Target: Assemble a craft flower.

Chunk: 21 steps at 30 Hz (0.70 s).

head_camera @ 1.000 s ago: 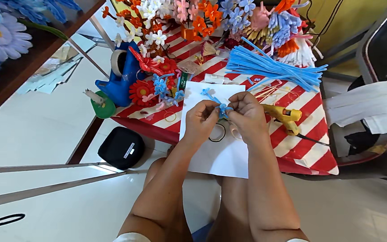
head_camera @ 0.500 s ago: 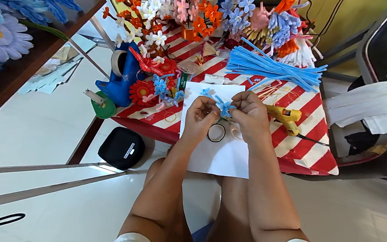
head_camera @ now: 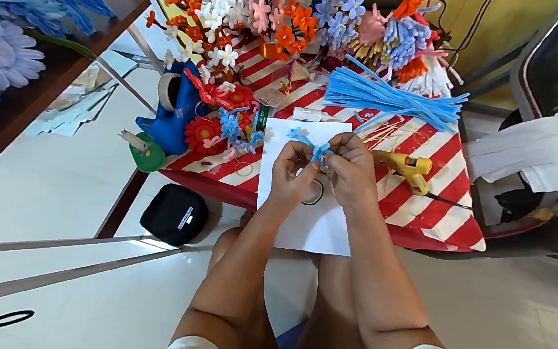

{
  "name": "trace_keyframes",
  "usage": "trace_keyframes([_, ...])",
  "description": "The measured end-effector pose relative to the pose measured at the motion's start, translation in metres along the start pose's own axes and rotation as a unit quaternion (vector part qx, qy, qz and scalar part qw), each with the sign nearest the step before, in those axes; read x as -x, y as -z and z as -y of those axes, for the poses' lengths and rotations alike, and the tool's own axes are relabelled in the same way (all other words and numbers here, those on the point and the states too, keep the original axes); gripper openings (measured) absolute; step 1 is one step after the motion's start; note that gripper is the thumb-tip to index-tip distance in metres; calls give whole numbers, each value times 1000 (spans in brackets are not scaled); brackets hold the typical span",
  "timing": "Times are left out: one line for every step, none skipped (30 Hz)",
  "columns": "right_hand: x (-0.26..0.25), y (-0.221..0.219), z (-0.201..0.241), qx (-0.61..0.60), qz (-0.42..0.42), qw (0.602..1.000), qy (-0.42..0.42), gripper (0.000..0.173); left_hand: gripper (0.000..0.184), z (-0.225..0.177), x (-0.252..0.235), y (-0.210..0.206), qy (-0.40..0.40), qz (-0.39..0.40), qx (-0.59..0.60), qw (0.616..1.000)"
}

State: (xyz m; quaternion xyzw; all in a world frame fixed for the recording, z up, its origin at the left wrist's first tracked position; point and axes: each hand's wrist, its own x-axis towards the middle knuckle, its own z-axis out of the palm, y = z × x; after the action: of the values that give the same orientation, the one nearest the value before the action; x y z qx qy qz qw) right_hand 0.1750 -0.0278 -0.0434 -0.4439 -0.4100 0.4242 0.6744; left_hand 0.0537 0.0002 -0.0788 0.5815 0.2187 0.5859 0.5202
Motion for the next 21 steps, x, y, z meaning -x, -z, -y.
trace_keyframes([0, 0, 1, 20, 5, 1000, 1, 28, 15, 0, -1, 1, -7, -5, 7, 1000])
trace_keyframes([1, 1, 3, 46, 9, 999, 5, 27, 15, -1, -2, 2, -12, -10, 10, 1000])
trace_keyframes([1, 1, 5, 70, 13, 997, 9, 28, 14, -2, -3, 3, -15, -13, 6, 1000])
trace_keyframes([2, 1, 7, 89, 16, 996, 13, 28, 13, -2, -4, 4, -16, -14, 1, 1000])
trace_keyframes([2, 1, 6, 99, 19, 995, 19, 29, 11, -3, -4, 5, -18, -14, -7, 1000])
trace_keyframes([2, 1, 5, 103, 20, 994, 28, 30, 10, -4, -5, 5, -23, -15, -16, 1000])
trace_keyframes([2, 1, 4, 107, 22, 993, 36, 30, 10, -4, -5, 6, -28, -16, -27, 999])
trace_keyframes([2, 2, 3, 111, 23, 993, 41, 30, 11, -4, -5, 6, -35, -17, -43, 998])
trace_keyframes([1, 1, 2, 119, 24, 992, 45, 29, 13, -4, -6, 7, -48, -17, -68, 996])
trace_keyframes([1, 1, 2, 131, 24, 990, 49, 29, 15, -4, -6, 8, -67, -13, -99, 993])
trace_keyframes([2, 0, 2, 148, 23, 987, 54, 28, 16, -4, -8, 10, -92, -4, -132, 987])
trace_keyframes([2, 0, 3, 167, 26, 984, 59, 29, 15, -5, -9, 11, -117, 7, -162, 980])
trace_keyframes([2, 1, 3, 183, 30, 981, 63, 30, 13, -6, -10, 14, -136, 18, -187, 973])
trace_keyframes([2, 1, 3, 197, 34, 978, 64, 31, 11, -7, -11, 16, -148, 29, -203, 968])
trace_keyframes([3, 1, 4, 210, 36, 975, 67, 31, 10, -8, -13, 18, -155, 35, -214, 964])
trace_keyframes([3, 1, 4, 221, 38, 972, 72, 32, 8, -9, -14, 20, -160, 37, -222, 961])
trace_keyframes([3, 1, 4, 232, 40, 969, 77, 31, 7, -10, -14, 21, -164, 36, -227, 959])
trace_keyframes([3, 1, 4, 243, 42, 966, 83, 31, 5, -10, -15, 21, -169, 34, -233, 957])
trace_keyframes([3, 1, 3, 253, 42, 962, 91, 30, 5, -10, -15, 22, -176, 35, -242, 954])
trace_keyframes([2, 1, 3, 261, 42, 960, 95, 30, 5, -11, -15, 22, -182, 37, -257, 948])
trace_keyframes([2, 1, 2, 267, 42, 958, 98, 30, 6, -11, -16, 22, -188, 38, -273, 943])
